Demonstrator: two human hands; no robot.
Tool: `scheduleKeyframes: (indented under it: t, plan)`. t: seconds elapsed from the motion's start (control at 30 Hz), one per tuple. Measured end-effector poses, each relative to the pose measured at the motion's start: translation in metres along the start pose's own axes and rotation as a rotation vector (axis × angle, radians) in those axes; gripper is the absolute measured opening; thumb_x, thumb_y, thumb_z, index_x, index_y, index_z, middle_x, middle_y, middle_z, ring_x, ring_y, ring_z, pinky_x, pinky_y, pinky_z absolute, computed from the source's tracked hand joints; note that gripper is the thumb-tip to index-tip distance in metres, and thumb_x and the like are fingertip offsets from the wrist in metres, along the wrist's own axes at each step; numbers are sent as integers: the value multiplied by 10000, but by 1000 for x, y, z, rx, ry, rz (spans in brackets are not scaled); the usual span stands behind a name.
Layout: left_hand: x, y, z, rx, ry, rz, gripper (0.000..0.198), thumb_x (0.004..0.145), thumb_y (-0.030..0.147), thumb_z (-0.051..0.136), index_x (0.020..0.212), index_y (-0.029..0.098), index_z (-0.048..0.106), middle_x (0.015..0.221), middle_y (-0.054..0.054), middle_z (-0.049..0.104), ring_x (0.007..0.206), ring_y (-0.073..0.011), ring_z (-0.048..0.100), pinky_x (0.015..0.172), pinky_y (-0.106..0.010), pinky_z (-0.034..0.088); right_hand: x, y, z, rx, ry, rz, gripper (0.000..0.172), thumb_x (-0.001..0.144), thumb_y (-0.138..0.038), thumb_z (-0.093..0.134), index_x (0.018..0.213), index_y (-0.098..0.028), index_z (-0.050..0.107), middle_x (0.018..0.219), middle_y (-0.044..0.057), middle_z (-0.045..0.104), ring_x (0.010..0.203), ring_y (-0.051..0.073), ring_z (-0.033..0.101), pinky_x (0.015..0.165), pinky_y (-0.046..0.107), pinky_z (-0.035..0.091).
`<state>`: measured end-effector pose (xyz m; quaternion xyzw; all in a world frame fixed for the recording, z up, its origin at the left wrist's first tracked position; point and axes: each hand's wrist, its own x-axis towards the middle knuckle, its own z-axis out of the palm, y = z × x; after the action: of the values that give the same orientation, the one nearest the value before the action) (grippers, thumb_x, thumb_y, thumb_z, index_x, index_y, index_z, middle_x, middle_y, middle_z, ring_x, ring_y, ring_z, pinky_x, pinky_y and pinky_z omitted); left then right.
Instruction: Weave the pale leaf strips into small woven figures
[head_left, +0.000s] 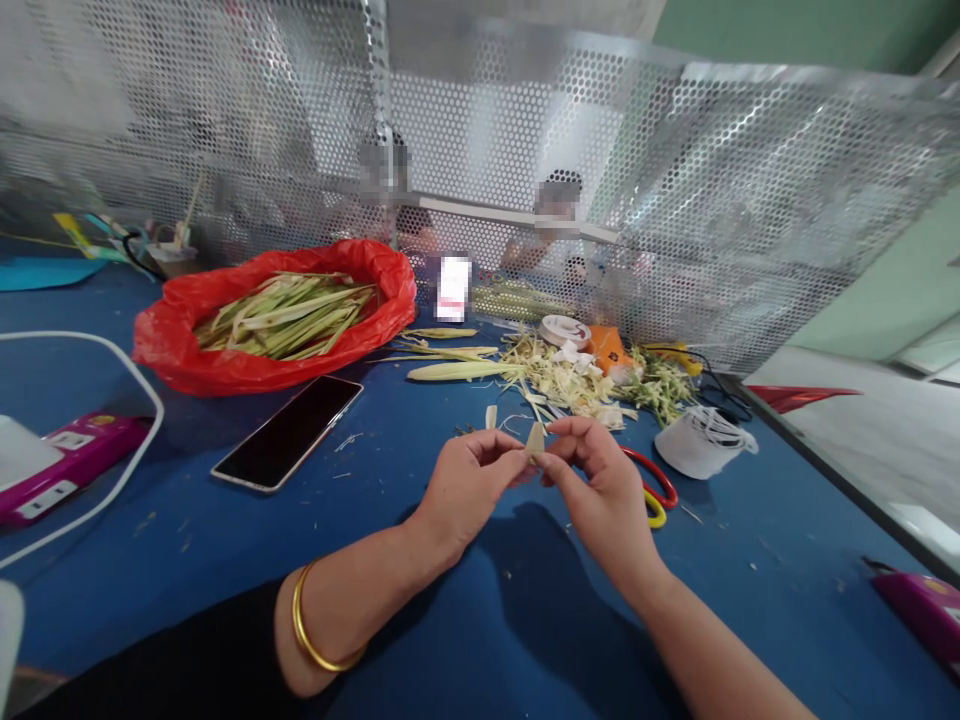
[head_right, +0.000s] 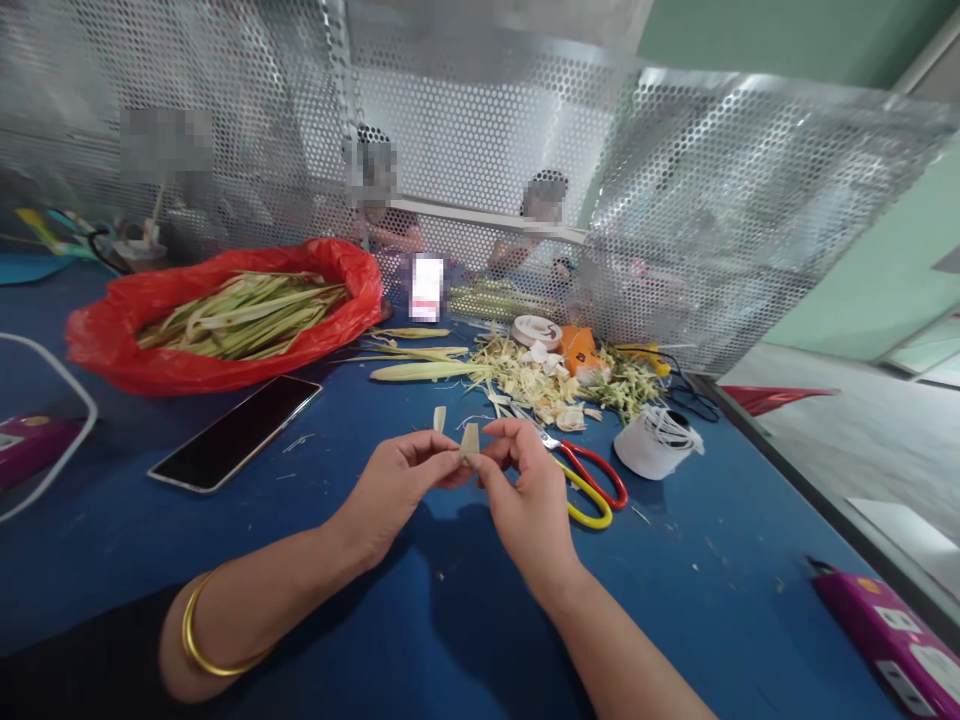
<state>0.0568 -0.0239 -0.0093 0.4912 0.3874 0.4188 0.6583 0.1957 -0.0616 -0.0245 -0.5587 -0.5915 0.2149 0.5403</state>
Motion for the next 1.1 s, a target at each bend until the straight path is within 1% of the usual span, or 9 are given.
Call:
scheduleKeyframes:
  t: [0.07, 0.17, 0.23, 0.33, 0.53, 0.73, 0.9, 1.03, 1.1]
  plan:
    - [0, 0, 0, -34, 8, -34, 106, 685, 245, 664, 650, 147, 646, 628, -2, 655, 646, -118, 612, 691, -238, 496, -1, 1, 1, -69, 25, -62, 119, 854, -239, 594, 947, -222, 523, 684, -27, 601, 621, 147, 588, 604, 272, 482]
    - [1, -2, -1, -90, 16, -105, 150, 699, 284, 662, 656, 143, 634, 620, -7, 643, 613, -111, 594, 673, -242, 500, -2, 1, 0, -264, 7, -242, 22, 878, -210, 571, 880, -227, 559, 774, 4, 635, 725, 166, 603, 675, 287, 468]
    - [1, -3, -2, -119, 18, -139, 163, 696, 292, 669, 656, 140, 628, 615, -8, 633, 602, -109, 586, 665, -240, 500, -1, 0, 0, -349, -38, -343, 62, 894, -175, 549, 880, -229, 575, 807, 10, 643, 769, 171, 598, 696, 289, 454]
    - [1, -2, -3, -147, 12, -153, 158, 689, 280, 674, 658, 133, 627, 626, -16, 632, 619, -113, 597, 675, -238, 501, -1, -1, -1, -366, -53, -383, 93, 901, -145, 542, 881, -226, 582, 817, 6, 644, 779, 163, 590, 696, 275, 450]
    - [0, 0, -3, -173, 2, -152, 165, 669, 270, 702, 712, 119, 651, 661, -41, 659, 651, -131, 618, 702, -257, 511, -1, -1, 0, -308, -6, -336, 99, 891, -143, 566, 860, -223, 614, 799, -4, 661, 766, 152, 606, 703, 261, 455]
    - [1, 1, -2, -144, 4, -136, 127, 656, 231, 695, 710, 126, 649, 659, -22, 655, 648, -122, 616, 715, -255, 508, 2, -3, -5, -218, -63, -219, 79, 870, -184, 593, 810, -221, 628, 776, -8, 648, 725, 146, 590, 665, 248, 455]
    - [0, 3, -2, -19, 8, -9, 66, 660, 206, 665, 677, 143, 657, 638, 8, 640, 641, -105, 592, 675, -216, 481, 1, -8, -5, -145, -65, -63, 81, 845, -239, 621, 772, -208, 634, 728, 6, 660, 685, 161, 590, 644, 273, 464]
    - [0, 0, -2, 98, 23, 76, 77, 664, 208, 633, 680, 154, 685, 663, -8, 667, 666, -137, 616, 679, -244, 489, 0, -8, -2, -44, -19, 56, 87, 804, -249, 653, 743, -196, 621, 690, 7, 641, 653, 164, 585, 629, 291, 474]
    - [1, -1, -2, 125, 21, 103, 94, 674, 215, 623, 692, 155, 693, 677, -19, 678, 675, -152, 628, 688, -262, 497, 0, -8, 0, 26, 4, 82, 88, 788, -254, 666, 805, -200, 599, 683, -10, 619, 641, 155, 578, 623, 291, 480]
